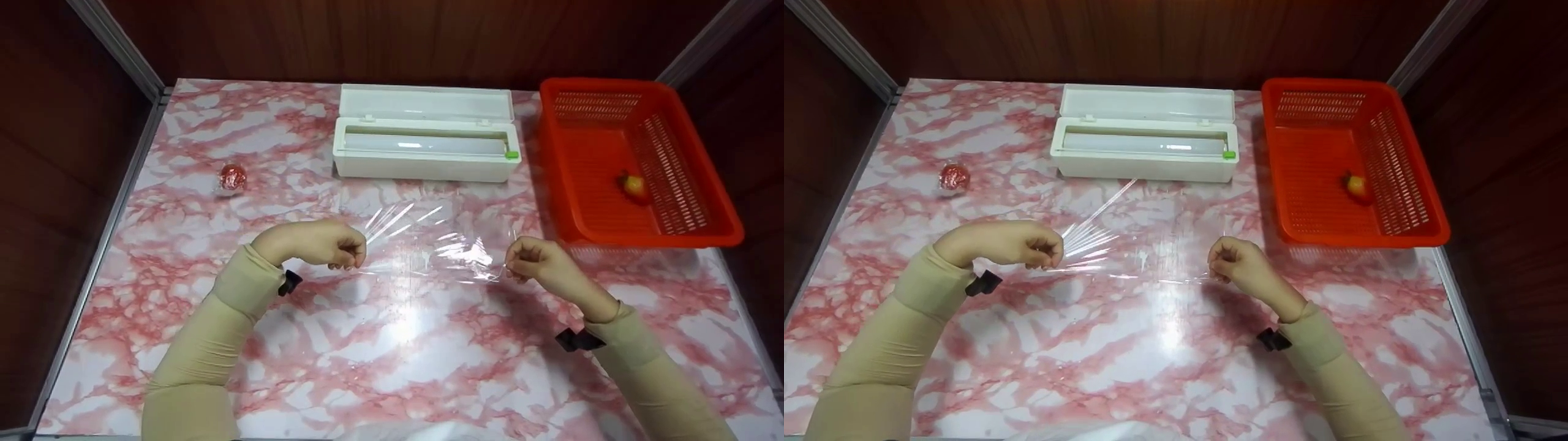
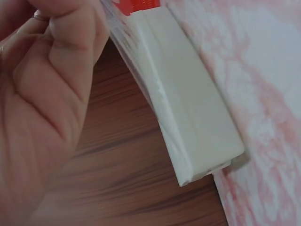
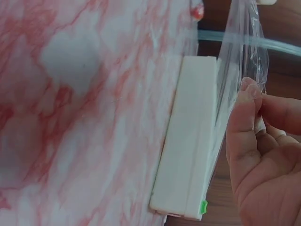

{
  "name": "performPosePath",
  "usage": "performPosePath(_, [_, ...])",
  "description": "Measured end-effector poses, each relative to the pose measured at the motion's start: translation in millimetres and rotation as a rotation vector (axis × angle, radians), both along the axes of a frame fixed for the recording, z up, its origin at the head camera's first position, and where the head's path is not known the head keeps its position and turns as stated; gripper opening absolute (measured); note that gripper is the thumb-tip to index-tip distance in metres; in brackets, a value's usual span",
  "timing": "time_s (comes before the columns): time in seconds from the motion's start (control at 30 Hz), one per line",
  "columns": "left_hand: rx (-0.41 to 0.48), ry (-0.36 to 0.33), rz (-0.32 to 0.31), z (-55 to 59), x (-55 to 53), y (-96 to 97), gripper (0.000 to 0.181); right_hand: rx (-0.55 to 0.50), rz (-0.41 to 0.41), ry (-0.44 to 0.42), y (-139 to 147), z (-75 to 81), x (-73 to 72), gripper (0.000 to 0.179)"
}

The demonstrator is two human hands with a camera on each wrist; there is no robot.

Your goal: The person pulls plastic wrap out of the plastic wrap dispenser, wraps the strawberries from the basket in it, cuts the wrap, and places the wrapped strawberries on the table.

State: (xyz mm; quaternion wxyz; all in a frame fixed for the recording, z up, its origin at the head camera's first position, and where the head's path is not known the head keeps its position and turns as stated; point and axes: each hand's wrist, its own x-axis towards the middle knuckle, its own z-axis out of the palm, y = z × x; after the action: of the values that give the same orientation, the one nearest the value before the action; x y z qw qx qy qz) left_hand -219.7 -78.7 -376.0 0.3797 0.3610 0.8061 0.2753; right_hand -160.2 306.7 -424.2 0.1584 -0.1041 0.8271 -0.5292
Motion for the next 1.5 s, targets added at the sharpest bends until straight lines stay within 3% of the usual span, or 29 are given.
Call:
performPosePath(0.27, [-0.018,-0.084,0.004,-21.7,-0.1,3.8,0.009,-0.013,0.116,0.068,2,-9.0,2.3,0.005])
performPosePath(0.63, [-0.146,-0.084,-0.054,-46.2,0.3,12.9,0.012,0.288,0.302,0.214,-2,-25.7,0.1,0.014])
performPosePath(0.83, [-0.244,-0.097,-0.059,-58.5,2.0,18.5,0.018,0.412,0.355,0.185,-7,-29.8,0.6,0.014])
performPosePath(1.17, [-0.326,-0.031,-0.100,-71.8,0.6,24.1,0.017,0.589,0.425,0.069,-16,-31.9,0.7,0.018])
performPosePath(1.5, [-0.338,0.007,-0.110,-75.3,1.9,22.6,0.014,0.628,0.452,0.055,-18,-37.4,1.4,0.015])
